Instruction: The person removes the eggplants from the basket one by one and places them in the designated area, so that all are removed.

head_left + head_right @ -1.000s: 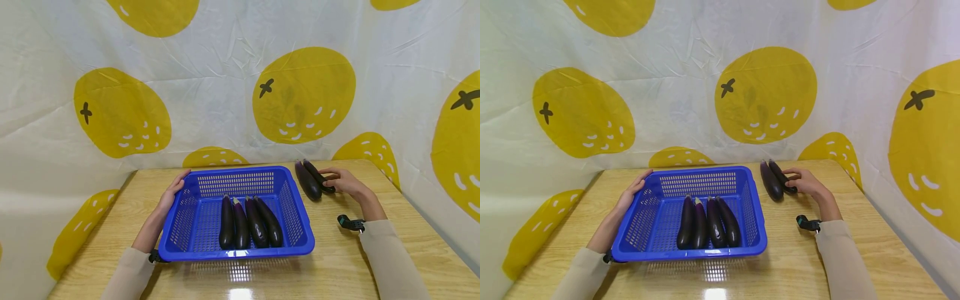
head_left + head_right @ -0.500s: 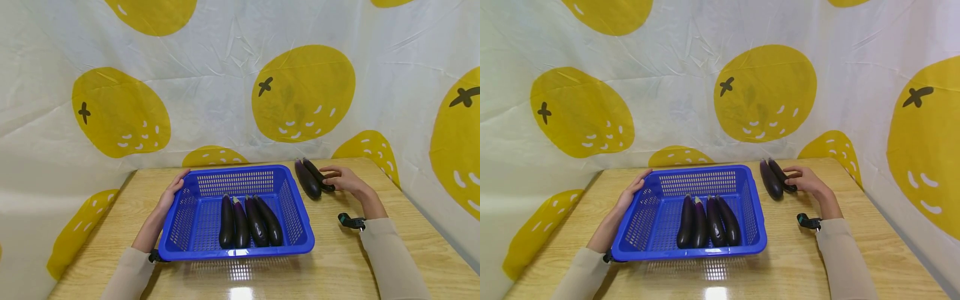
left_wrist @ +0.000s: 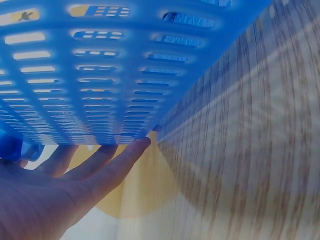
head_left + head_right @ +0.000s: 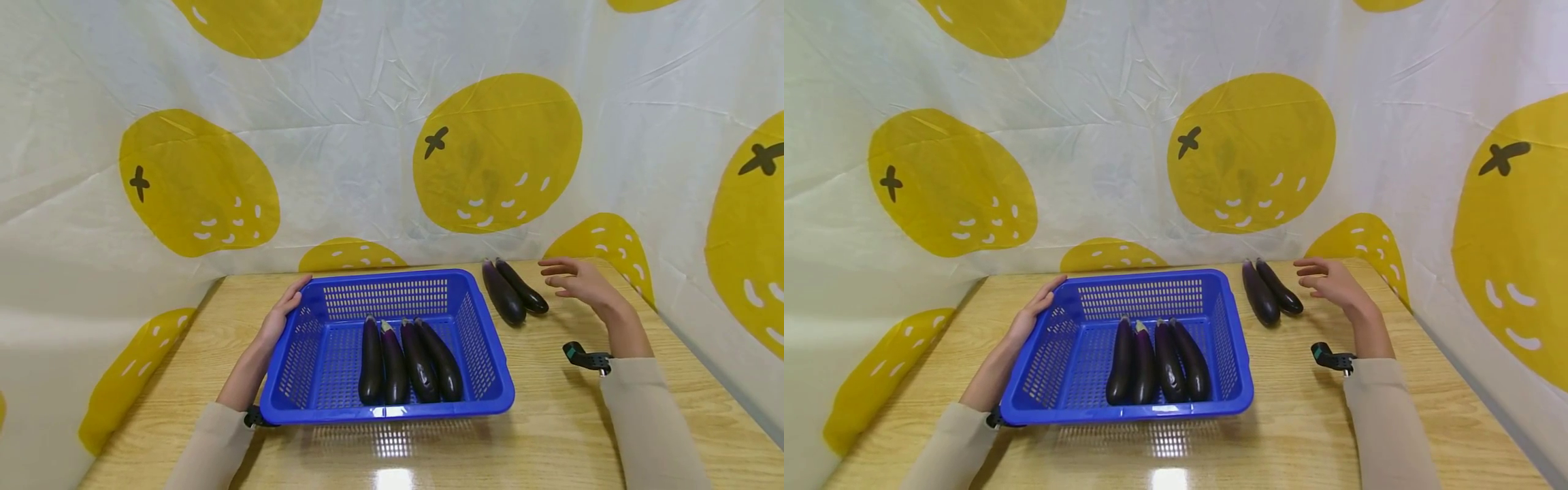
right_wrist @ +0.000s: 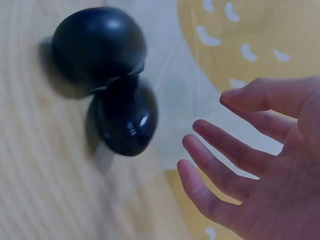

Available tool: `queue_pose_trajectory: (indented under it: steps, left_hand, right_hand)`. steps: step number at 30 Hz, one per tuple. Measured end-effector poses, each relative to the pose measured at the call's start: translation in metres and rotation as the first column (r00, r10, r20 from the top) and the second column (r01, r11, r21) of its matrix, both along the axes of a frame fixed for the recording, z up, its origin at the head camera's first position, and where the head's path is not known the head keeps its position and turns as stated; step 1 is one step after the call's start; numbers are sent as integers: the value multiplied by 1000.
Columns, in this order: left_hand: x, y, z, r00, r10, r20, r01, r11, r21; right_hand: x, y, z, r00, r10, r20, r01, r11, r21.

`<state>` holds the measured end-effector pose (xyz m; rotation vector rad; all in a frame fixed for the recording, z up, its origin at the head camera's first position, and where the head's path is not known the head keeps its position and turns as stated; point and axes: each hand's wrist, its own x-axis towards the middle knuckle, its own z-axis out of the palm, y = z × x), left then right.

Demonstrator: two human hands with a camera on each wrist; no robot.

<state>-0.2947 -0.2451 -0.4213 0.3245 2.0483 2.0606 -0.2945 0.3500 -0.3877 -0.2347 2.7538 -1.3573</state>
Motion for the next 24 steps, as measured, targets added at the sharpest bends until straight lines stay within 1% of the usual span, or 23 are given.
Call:
queue_pose_trajectory:
  steps: [7,14,18,21,24]
  left_hand:
    - [1,0,0,1000,-5,4,5,1000,-1]
    - [1,0,0,1000,-8,-4,8,1000,0]
    - [1,0,0,1000,-7,-6,7,1000,-3]
    - [1,0,0,1000,-8,-5,8,1000,-3]
    - [1,1,0,1000,-6,-2,6,1000,2]
  right_hand:
    - [6,-6,15,1000,-17,-26,16,999,-27]
    - [13,-12,27,997,-7,-71,4,999,-36]
    - [16,-12,34,994,24,-111,-34,995,-92]
    - [18,-14,39,987,54,-148,-76,986,-145]
    - [20,-16,43,979,76,-188,-110,978,-175]
